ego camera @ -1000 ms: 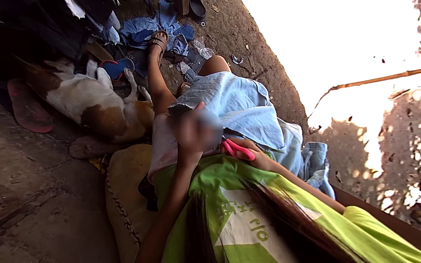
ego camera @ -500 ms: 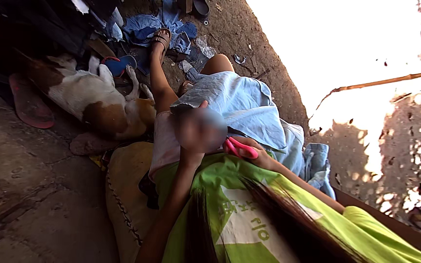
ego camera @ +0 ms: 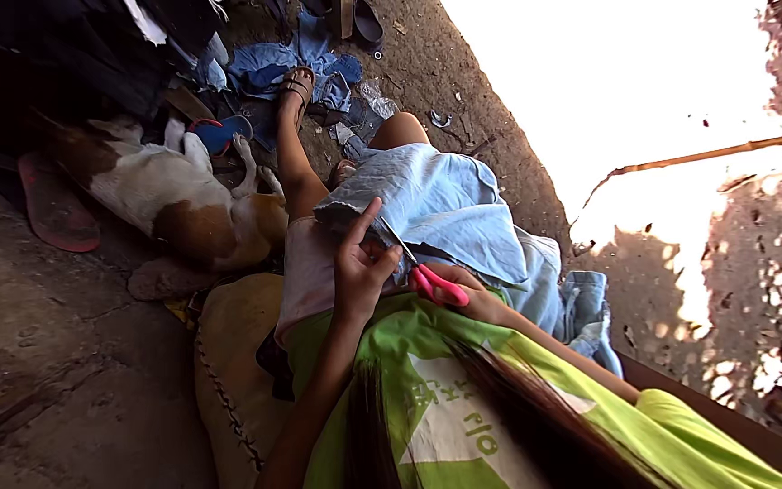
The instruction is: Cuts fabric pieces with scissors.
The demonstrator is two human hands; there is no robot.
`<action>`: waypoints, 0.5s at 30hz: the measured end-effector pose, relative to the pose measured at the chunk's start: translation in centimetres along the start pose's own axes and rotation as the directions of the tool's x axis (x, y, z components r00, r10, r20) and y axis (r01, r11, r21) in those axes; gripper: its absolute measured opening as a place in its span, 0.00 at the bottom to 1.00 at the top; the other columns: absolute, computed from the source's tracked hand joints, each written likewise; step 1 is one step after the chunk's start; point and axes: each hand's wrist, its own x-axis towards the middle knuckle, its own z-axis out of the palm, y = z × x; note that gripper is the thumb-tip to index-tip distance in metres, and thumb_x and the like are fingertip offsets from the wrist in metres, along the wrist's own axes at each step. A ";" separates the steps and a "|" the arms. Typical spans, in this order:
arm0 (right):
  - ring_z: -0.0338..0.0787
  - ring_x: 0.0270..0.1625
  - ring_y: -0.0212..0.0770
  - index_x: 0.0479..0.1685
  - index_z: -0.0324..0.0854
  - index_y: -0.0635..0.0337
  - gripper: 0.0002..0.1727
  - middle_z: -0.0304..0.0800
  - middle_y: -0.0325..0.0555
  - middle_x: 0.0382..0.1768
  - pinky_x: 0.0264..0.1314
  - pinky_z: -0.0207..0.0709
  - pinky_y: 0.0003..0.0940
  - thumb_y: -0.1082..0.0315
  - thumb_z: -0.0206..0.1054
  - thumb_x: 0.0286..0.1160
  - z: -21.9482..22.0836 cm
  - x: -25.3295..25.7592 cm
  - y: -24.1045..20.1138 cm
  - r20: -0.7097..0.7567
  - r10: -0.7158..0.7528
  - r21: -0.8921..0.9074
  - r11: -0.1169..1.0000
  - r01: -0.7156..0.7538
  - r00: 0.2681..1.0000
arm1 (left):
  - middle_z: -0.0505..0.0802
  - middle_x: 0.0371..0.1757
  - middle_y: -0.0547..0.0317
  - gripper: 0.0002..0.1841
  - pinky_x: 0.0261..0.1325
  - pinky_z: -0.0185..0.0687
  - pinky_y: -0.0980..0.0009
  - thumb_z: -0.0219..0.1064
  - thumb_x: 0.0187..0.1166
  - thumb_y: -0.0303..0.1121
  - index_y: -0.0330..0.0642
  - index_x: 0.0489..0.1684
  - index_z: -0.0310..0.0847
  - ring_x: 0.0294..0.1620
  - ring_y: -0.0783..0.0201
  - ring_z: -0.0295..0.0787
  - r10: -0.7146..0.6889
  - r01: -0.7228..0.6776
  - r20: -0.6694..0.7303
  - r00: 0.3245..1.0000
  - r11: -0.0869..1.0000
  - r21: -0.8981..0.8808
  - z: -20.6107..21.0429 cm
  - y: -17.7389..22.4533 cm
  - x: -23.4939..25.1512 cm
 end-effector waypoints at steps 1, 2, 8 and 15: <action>0.73 0.29 0.11 0.51 0.82 0.52 0.22 0.78 0.16 0.29 0.32 0.66 0.10 0.42 0.59 0.83 0.1 0.0 -0.1 -0.004 0.023 0.003 1.000 -0.023 1.000 | 0.91 0.53 0.64 0.41 0.31 0.83 0.84 0.65 0.64 0.11 0.45 0.85 0.69 0.26 0.79 0.83 0.000 0.000 0.005 1.000 1.000 0.000 0.0 -0.1 0.0; 0.73 0.29 0.11 0.51 0.82 0.52 0.23 0.78 0.16 0.29 0.32 0.66 0.10 0.41 0.59 0.83 0.1 0.0 -0.2 -0.005 0.036 0.002 0.999 -0.036 0.999 | 0.91 0.55 0.63 0.41 0.31 0.83 0.83 0.65 0.64 0.11 0.46 0.85 0.70 0.26 0.78 0.83 0.001 -0.001 0.013 1.000 1.000 0.001 0.0 -0.1 -0.1; 0.72 0.30 0.10 0.49 0.83 0.53 0.23 0.77 0.17 0.30 0.33 0.66 0.10 0.43 0.57 0.85 -0.2 0.2 0.0 0.006 -0.012 -0.030 0.999 0.012 1.000 | 0.87 0.68 0.66 0.34 0.41 0.84 0.81 0.67 0.72 0.20 0.46 0.83 0.72 0.36 0.79 0.84 0.028 -0.028 0.010 1.000 1.000 0.002 -0.3 -0.2 0.0; 0.73 0.30 0.10 0.49 0.83 0.50 0.25 0.79 0.16 0.30 0.32 0.66 0.09 0.38 0.58 0.82 -0.4 -0.2 -0.1 0.022 0.017 0.006 1.000 -0.017 1.000 | 0.93 0.49 0.65 0.31 0.33 0.83 0.83 0.66 0.66 0.11 0.44 0.73 0.81 0.26 0.79 0.83 0.012 -0.012 -0.005 1.000 0.999 0.043 -0.5 0.1 0.1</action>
